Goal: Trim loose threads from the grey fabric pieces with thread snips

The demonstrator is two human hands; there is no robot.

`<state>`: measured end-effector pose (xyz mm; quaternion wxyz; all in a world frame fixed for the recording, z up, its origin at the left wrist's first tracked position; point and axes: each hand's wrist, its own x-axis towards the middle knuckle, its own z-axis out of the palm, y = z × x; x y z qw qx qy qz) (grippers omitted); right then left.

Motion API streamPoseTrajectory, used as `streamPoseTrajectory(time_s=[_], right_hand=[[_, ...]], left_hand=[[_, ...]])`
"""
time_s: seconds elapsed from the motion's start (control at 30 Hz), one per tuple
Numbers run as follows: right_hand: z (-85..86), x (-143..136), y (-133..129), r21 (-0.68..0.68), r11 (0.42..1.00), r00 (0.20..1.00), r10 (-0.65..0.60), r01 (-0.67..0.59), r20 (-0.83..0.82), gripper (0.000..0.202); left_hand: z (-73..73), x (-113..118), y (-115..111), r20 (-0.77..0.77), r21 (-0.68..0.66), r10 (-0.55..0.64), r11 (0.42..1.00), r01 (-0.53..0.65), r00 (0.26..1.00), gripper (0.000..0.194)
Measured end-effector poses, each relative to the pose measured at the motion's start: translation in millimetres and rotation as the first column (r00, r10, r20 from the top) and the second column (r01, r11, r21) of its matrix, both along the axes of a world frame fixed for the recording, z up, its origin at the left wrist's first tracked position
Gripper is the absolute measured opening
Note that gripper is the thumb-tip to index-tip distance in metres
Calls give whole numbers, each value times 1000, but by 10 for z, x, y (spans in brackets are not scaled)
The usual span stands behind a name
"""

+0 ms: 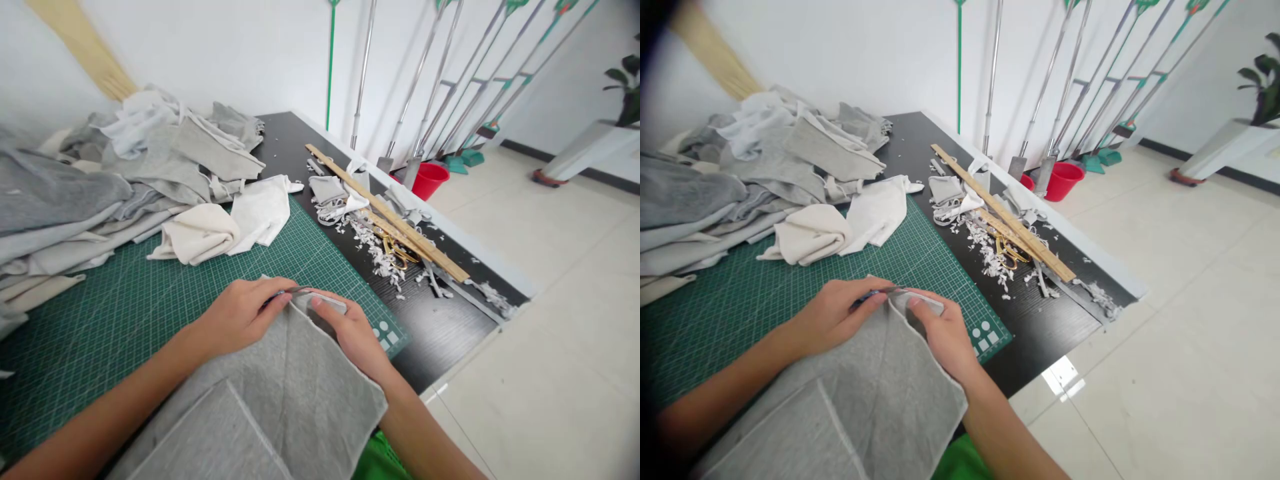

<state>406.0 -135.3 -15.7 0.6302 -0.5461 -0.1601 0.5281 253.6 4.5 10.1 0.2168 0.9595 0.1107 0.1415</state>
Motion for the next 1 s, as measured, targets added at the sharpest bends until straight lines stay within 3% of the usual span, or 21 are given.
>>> streamPoseTrajectory(time_s=[0.23,0.6,1.0], right_hand=[[108,-11,-21,-64,998,1000,-12,14,25,33],[123,1,-52,-126,992,999,11,-16,-45,32],[118,-39,-91,-94,996,999,-2,-2,-37,31]], left_hand=[[-72,-96,-284,14,163,125,979,-125,992,29],[-90,-88,-342,-19,199,182,964,-175,983,29],[-75,-78,-378,-7,173,192,967,-188,981,32]])
